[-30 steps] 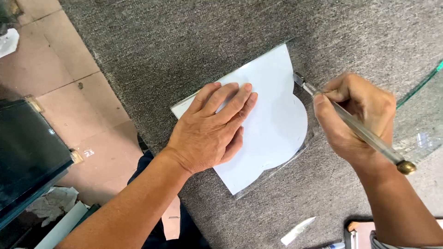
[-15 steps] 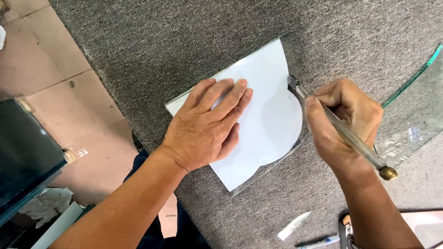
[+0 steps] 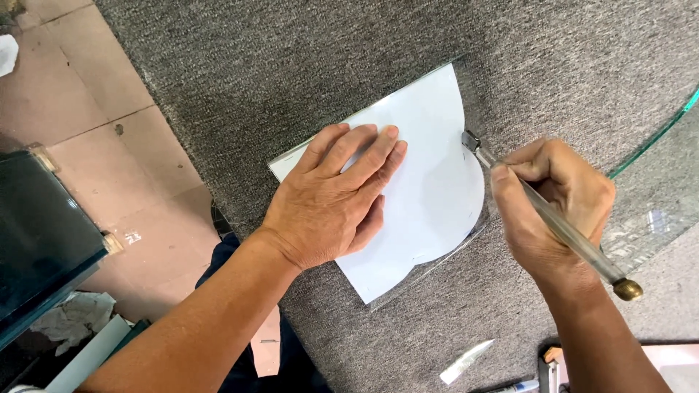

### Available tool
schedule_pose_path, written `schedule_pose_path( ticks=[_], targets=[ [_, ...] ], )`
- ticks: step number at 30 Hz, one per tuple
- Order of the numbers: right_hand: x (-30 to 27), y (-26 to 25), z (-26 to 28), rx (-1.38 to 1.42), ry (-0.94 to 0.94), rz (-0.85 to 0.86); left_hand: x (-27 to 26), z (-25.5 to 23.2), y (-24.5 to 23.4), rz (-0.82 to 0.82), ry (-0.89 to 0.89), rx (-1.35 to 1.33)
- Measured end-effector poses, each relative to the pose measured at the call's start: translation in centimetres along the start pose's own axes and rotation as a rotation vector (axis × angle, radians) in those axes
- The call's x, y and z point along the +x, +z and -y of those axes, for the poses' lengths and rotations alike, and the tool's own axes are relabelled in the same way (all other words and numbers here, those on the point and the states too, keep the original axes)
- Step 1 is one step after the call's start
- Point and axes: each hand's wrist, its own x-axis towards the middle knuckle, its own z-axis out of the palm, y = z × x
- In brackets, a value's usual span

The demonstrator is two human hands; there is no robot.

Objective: Cutting a curved shape from a glass sheet using a template and a glass cutter

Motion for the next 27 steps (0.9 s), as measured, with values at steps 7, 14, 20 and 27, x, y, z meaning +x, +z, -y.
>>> schedule_pose_path(
  ticks=[7,14,20,27],
  targets=[
    [0.1,-0.6,0.0,-0.024,-0.010,0.038,-0.1,-0.1,0.0,-0.004,-0.003,-0.005],
    [0.0,-0.6,-1.0,-0.034,-0.108,0.042,0.0,-0.1,-0.1,0.007,0.002,0.030],
    [-0.2,-0.4,-0.6,-0.019,-0.055,0.028,0.0,0.0,0.0,-0.010,0.001,0.012],
    [-0.2,-0.9,-0.5,-0.003,-0.071,0.079,-0.1,-0.1,0.0,-0.008,-0.003,0.017]
  ],
)
